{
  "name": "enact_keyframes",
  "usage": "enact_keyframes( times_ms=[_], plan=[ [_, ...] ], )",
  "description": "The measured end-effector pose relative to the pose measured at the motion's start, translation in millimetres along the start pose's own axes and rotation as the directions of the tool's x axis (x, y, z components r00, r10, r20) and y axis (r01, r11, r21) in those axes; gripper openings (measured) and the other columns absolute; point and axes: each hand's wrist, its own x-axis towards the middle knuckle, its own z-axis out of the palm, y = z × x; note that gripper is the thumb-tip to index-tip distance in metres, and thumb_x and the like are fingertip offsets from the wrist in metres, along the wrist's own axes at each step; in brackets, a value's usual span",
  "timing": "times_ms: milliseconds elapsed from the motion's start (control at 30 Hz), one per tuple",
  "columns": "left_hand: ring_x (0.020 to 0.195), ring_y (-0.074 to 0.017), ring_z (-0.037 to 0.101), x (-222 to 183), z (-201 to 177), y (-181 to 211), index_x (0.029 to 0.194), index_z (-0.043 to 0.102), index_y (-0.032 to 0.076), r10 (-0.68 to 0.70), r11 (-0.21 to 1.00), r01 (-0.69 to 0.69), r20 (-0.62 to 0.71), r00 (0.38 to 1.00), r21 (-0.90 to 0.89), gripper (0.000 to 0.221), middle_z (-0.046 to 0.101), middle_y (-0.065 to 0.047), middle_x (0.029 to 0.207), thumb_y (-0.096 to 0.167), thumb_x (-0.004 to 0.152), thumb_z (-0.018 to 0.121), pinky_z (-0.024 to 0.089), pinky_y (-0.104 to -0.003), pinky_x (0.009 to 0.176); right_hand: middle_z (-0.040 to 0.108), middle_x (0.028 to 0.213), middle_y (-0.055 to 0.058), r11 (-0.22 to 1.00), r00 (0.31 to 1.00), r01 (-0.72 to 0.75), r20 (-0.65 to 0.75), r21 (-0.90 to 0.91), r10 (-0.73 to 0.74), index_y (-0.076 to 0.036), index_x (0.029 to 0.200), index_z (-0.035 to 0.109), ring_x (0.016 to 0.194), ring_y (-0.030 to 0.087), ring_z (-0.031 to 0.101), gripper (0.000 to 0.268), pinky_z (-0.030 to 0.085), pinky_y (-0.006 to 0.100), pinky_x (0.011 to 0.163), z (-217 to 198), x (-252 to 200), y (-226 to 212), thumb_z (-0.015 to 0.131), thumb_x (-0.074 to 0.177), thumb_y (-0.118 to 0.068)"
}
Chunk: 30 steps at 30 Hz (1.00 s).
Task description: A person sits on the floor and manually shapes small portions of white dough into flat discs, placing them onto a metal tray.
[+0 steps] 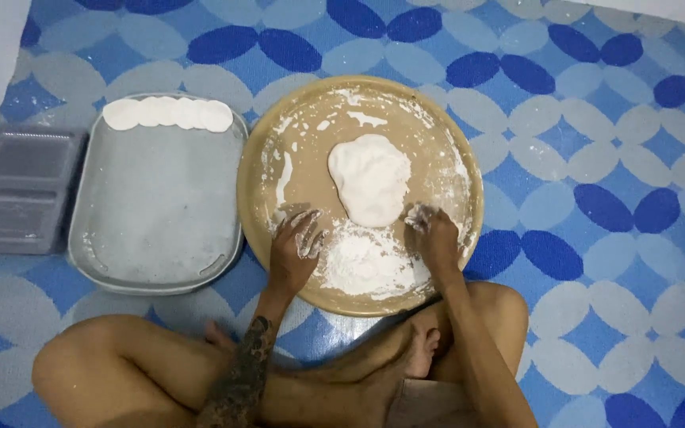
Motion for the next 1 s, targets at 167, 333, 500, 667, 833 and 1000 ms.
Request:
enact_keyframes(
  times_ms=[167, 333, 500, 667, 833, 1000],
  plan=[
    [0.105, -0.0344, 0.069, -6.3, 13.3, -22.4, 0.122, 0.072, 0.007, 0.074, 0.996, -0.073, -0.019, 0.997, 0.047, 0.038, 0.071, -0.013, 0.111, 0.012, 0.085, 0.083, 0.054, -0.047, 0.092, 0.07, 0.076, 0.02, 0.975, 0.981, 0.192, 0.005, -0.114, -0.193, 0.003, 0.088, 0.078, 0.074, 0.034, 0.07, 0.021, 0.059, 0.039, 0.065, 18.7, 1.4, 26.9, 0.085, 0.079, -0.014],
    [0.106, -0.0341, 0.069, -10.2, 17.5, -30.0, 0.121, 0.072, 0.008, 0.084, 0.996, -0.083, -0.016, 0.996, 0.027, 0.036, 0.072, -0.013, 0.112, 0.013, 0.086, 0.082, 0.054, -0.047, 0.091, 0.065, 0.063, 0.016, 0.965, 0.985, 0.173, 0.053, -0.198, -0.165, 0.002, 0.078, 0.075, 0.062, 0.03, 0.067, 0.014, 0.056, 0.039, 0.056, 18.9, 27.0, 15.2, 0.079, 0.084, -0.011],
    [0.105, -0.0334, 0.069, -4.0, 6.9, -17.1, 0.125, 0.071, 0.011, -0.045, 0.999, 0.045, 0.012, 0.999, 0.006, 0.04, 0.07, -0.012, 0.115, 0.011, 0.087, 0.082, 0.054, -0.047, 0.096, 0.074, 0.083, 0.007, 0.996, 0.982, -0.031, 0.184, -0.078, 0.045, -0.015, 0.093, 0.073, 0.086, 0.034, 0.074, 0.024, 0.059, 0.049, 0.082, 33.9, 29.6, 61.1, 0.085, 0.074, -0.021],
    [0.11, -0.0424, 0.066, 4.9, -17.7, -6.1, 0.127, 0.069, 0.004, -0.168, 0.983, 0.163, -0.055, 0.984, -0.085, 0.041, 0.067, -0.022, 0.116, 0.003, 0.087, 0.079, 0.054, -0.052, 0.097, 0.07, 0.093, 0.022, 0.776, 0.992, -0.102, 0.124, 0.622, 0.03, 0.005, 0.099, 0.069, 0.089, 0.034, 0.072, 0.029, 0.059, 0.044, 0.077, 35.1, 4.9, 18.4, 0.084, 0.074, 0.009],
    [0.108, -0.0353, 0.067, 7.1, -17.7, -27.6, 0.13, 0.067, 0.009, -0.155, 0.988, 0.151, -0.114, 0.981, -0.04, 0.041, 0.067, -0.014, 0.116, 0.007, 0.091, 0.077, 0.052, -0.051, 0.098, 0.069, 0.102, 0.029, 0.796, 0.933, -0.057, 0.317, 0.602, -0.172, 0.008, 0.108, 0.073, 0.097, 0.045, 0.071, 0.032, 0.062, 0.047, 0.083, 40.5, 16.7, -77.1, 0.075, 0.077, 0.015],
    [0.107, -0.0325, 0.067, 2.5, -20.7, -35.9, 0.129, 0.068, 0.011, -0.126, 0.991, 0.132, -0.182, 0.975, 0.021, 0.042, 0.068, -0.011, 0.115, 0.01, 0.089, 0.08, 0.052, -0.047, 0.096, 0.073, 0.082, 0.015, 0.947, 0.901, 0.312, 0.294, 0.072, -0.319, -0.001, 0.094, 0.077, 0.08, 0.033, 0.075, 0.018, 0.064, 0.039, 0.07, 76.9, 25.4, -114.5, 0.073, 0.079, 0.006]
  ],
)
